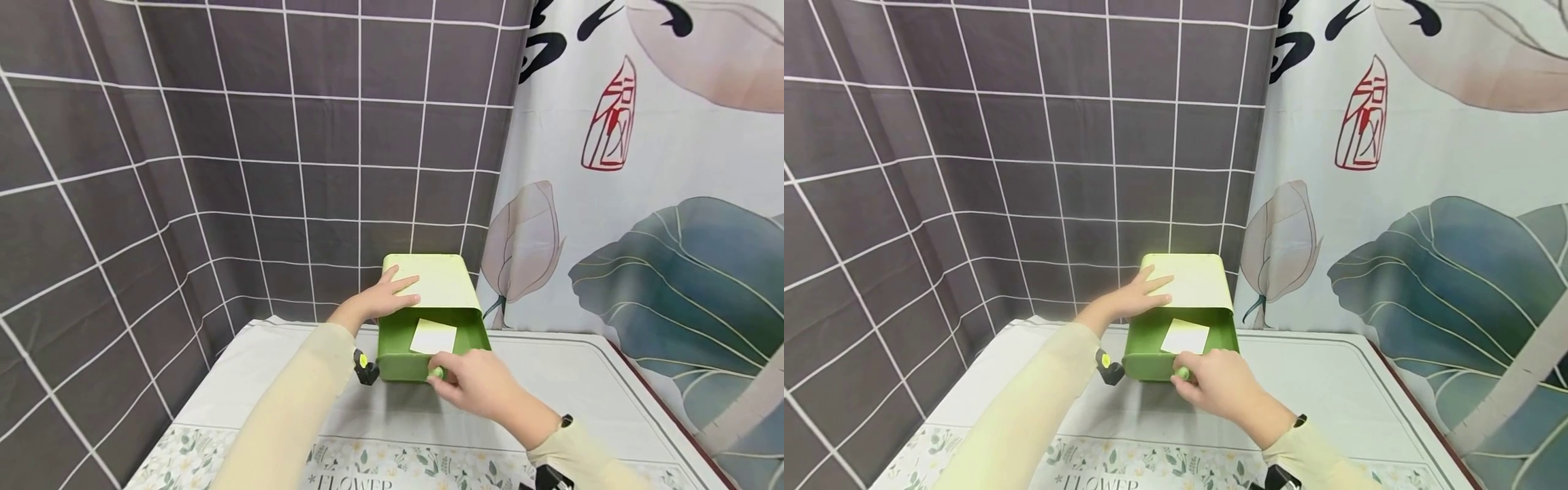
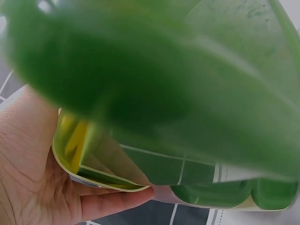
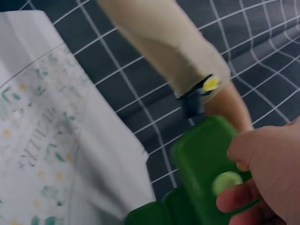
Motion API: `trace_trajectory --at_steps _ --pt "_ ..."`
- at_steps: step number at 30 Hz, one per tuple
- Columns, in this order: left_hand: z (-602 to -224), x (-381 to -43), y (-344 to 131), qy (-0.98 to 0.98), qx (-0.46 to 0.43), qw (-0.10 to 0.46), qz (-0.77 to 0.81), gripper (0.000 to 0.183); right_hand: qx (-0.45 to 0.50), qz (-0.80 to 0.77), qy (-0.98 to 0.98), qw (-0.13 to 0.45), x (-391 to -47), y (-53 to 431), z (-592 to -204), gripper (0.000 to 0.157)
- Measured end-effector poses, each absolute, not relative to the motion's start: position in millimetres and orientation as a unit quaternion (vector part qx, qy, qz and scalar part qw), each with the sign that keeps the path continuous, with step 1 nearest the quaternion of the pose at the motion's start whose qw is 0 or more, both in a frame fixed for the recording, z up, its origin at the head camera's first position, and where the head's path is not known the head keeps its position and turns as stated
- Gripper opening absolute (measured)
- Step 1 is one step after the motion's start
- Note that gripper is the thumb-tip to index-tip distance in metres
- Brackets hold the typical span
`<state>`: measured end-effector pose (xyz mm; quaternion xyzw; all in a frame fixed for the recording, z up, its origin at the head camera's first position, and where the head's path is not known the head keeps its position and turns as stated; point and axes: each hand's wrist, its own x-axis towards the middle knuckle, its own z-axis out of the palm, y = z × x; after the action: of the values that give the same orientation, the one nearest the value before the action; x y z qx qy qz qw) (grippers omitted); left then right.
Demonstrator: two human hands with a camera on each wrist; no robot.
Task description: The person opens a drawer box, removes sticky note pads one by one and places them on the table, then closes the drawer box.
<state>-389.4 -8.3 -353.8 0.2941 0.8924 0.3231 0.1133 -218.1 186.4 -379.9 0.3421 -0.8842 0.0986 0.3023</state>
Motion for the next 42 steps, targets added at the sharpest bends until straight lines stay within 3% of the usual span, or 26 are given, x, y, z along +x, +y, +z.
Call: trace_trajectory --at_steps 8,15,19,27,42 --pt "-355.9 -390.8 -10.1 0.896 0.295 0.105 0.314 0.062 0.360 0.146 -0.876 0.286 -245.7 198.5 -339.9 0.010" --pt "-355.4 -390.4 -11.0 0.896 0.296 0.105 0.314 0.061 0.375 0.073 -0.918 0.110 -280.0 203.4 -332.9 0.020" --pt "-354.7 -389.7 -10.8 0.896 0.293 0.109 0.314 0.062 0.392 0.059 -0.916 0.065 -292.2 202.4 -337.9 0.024" --pt "-354.6 -391.9 -9.7 0.897 0.303 0.103 0.305 0.061 0.430 0.010 -0.901 0.049 -301.7 199.9 -345.1 0.032" --pt "-353.3 -391.7 -7.9 0.900 0.310 0.101 0.289 0.061 0.448 -0.045 -0.892 0.043 -308.6 201.0 -352.4 0.032"
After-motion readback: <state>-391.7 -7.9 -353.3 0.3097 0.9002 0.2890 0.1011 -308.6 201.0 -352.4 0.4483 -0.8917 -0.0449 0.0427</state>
